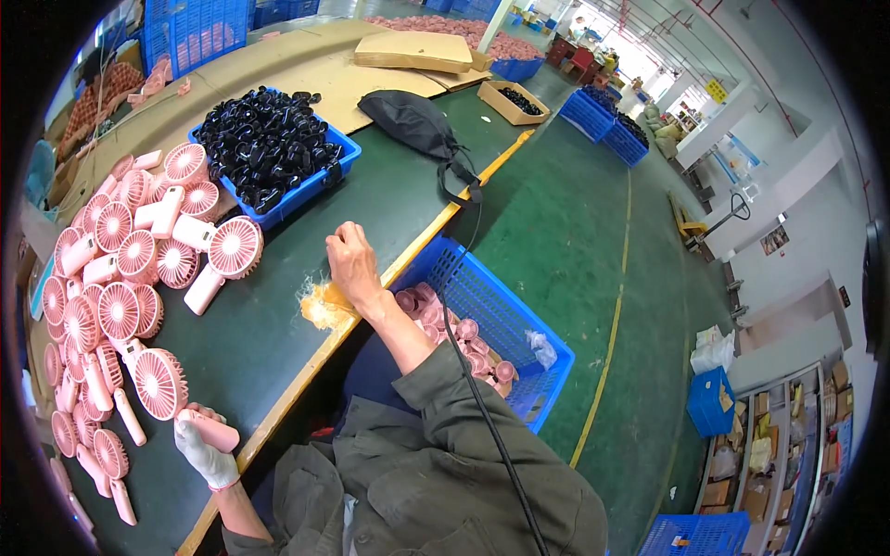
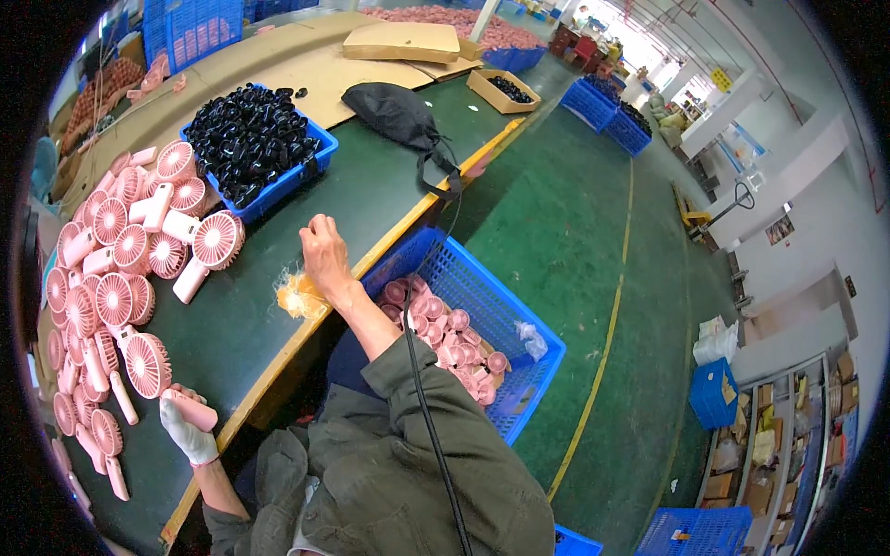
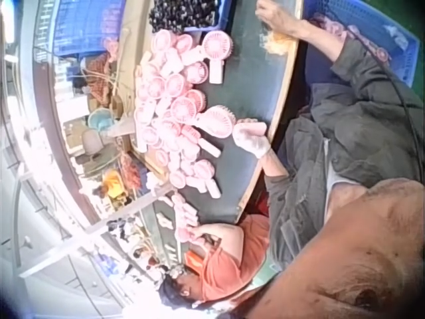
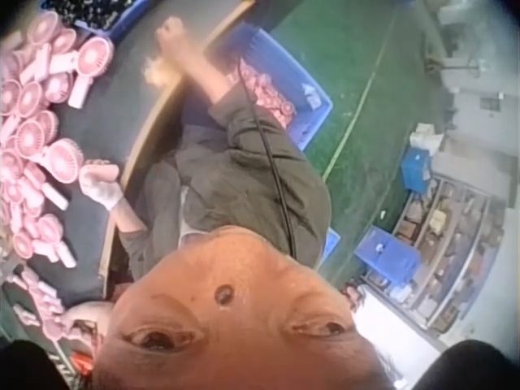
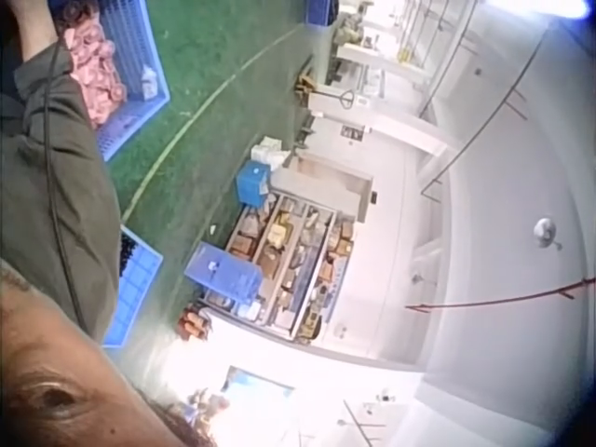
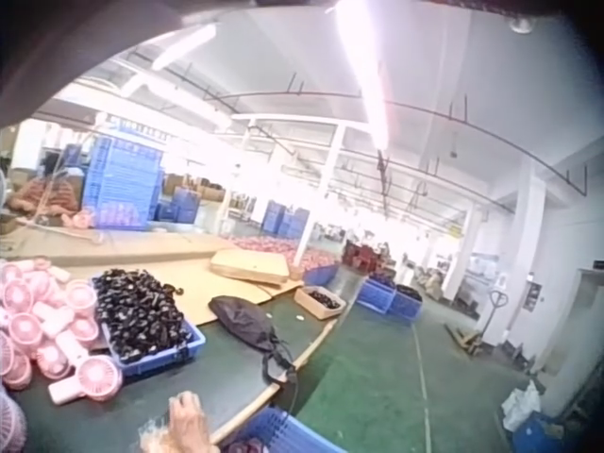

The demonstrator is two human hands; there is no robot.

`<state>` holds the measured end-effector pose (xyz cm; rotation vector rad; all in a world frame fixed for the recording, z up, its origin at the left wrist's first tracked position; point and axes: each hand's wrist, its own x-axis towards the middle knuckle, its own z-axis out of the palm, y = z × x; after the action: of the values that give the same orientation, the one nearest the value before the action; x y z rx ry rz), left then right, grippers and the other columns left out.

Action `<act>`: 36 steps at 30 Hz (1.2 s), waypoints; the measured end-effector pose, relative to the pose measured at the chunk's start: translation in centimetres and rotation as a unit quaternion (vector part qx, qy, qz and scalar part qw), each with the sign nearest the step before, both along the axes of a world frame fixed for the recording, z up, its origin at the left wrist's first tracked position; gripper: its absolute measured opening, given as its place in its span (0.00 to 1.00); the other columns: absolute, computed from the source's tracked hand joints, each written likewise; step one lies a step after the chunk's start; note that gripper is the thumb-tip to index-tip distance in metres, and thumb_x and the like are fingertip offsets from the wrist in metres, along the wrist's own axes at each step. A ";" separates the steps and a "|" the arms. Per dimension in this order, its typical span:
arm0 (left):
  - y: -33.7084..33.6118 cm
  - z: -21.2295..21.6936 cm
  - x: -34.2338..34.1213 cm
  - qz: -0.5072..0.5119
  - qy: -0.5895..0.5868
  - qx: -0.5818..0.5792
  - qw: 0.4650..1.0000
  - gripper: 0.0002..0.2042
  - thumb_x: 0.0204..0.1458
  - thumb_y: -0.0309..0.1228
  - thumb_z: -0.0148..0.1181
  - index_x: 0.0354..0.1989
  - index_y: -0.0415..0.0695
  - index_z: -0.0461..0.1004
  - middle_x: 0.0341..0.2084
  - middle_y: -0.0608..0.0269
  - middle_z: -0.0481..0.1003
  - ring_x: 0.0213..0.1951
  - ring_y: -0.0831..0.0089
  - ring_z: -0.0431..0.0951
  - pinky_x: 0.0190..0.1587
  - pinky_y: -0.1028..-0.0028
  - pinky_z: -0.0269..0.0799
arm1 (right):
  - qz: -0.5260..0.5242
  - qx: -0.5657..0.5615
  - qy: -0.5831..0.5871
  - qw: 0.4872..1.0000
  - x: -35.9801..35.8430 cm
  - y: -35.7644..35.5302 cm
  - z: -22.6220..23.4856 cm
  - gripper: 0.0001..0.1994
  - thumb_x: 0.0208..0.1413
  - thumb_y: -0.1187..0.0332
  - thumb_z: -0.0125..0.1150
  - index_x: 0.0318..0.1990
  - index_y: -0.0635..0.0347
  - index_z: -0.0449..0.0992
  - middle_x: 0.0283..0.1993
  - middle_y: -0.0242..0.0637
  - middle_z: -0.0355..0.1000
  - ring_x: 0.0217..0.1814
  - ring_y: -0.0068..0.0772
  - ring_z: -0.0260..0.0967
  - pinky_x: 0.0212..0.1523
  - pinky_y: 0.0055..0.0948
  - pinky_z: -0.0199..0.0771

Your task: The person attaches black clips onto portable mini fans by hand and places the assembled fans into a plastic crate.

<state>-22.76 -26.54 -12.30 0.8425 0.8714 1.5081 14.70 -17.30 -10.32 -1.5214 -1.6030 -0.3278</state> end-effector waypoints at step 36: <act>-3.4 5.1 6.4 -0.062 0.118 -0.058 0.989 0.19 0.46 0.29 0.64 0.46 0.38 0.71 0.41 0.64 0.72 0.43 0.75 0.73 0.48 0.74 0.70 | 0.392 -0.135 0.460 0.785 -15.8 -12.5 5.5 0.12 0.47 0.83 0.60 0.42 0.66 0.73 0.45 0.37 0.68 0.42 0.22 0.66 0.43 0.20 0.68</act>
<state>-16.32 -29.92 -7.16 0.9842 1.0504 1.2546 -1.10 -29.76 -4.85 -0.8017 -1.2989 1.0088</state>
